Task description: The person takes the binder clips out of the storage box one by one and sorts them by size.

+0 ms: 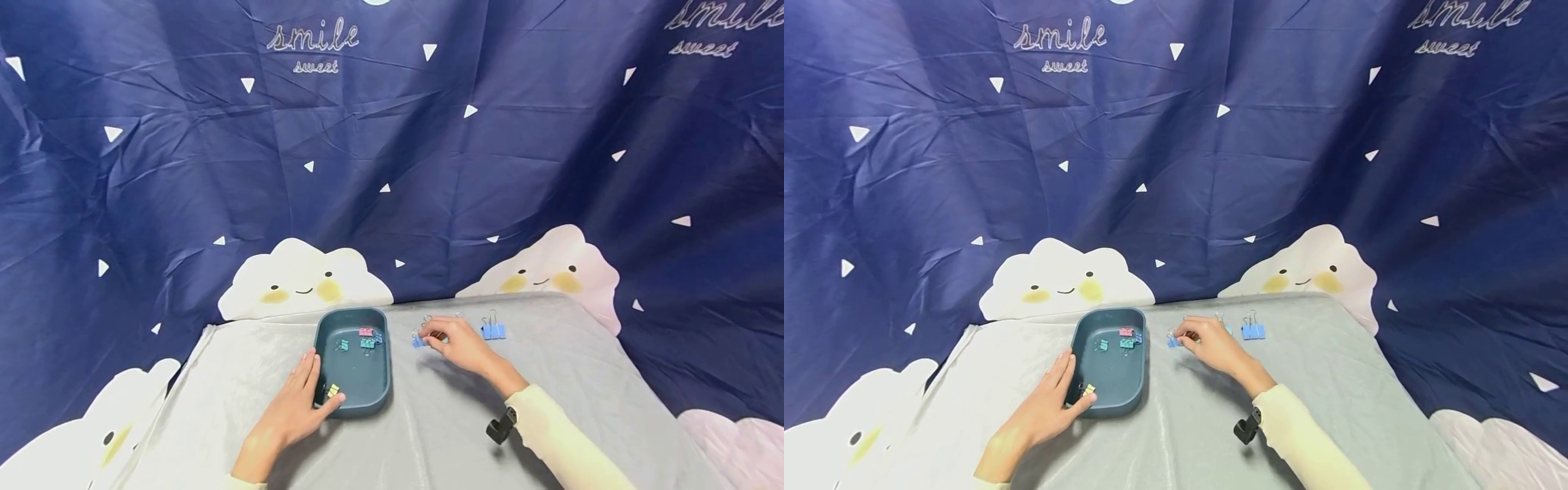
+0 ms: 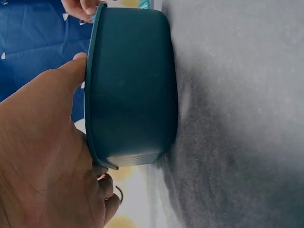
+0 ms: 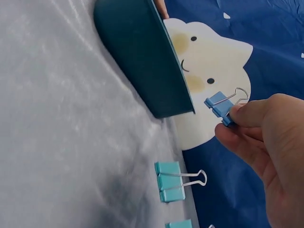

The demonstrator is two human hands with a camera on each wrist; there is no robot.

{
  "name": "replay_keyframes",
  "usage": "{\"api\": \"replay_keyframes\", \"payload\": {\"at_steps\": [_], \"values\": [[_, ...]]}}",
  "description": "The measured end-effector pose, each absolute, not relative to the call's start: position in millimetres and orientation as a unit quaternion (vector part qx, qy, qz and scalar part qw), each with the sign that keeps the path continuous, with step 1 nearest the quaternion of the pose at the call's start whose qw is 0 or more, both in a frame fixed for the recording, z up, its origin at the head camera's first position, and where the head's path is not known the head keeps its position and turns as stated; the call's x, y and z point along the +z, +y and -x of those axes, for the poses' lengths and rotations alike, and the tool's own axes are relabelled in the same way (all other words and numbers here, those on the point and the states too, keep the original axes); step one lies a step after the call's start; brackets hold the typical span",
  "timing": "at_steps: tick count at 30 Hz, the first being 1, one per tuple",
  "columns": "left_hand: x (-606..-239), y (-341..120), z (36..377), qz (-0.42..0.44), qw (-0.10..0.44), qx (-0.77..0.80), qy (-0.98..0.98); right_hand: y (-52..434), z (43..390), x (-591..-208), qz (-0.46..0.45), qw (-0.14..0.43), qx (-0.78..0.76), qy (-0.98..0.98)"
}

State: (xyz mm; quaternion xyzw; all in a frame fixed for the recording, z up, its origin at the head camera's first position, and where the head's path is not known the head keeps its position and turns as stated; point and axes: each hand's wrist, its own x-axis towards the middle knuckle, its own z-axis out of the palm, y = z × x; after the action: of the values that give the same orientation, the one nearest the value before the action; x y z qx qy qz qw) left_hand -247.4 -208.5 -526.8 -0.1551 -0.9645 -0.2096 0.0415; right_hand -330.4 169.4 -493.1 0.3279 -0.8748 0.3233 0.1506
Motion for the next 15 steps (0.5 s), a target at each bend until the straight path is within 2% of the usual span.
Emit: {"api": "replay_keyframes", "payload": {"at_steps": [15], "values": [[-527.4,-208.5,247.2,0.150,0.040,-0.214,-0.964,189.5,332.3,-524.2,-0.271,0.127,0.334,-0.894]]}}
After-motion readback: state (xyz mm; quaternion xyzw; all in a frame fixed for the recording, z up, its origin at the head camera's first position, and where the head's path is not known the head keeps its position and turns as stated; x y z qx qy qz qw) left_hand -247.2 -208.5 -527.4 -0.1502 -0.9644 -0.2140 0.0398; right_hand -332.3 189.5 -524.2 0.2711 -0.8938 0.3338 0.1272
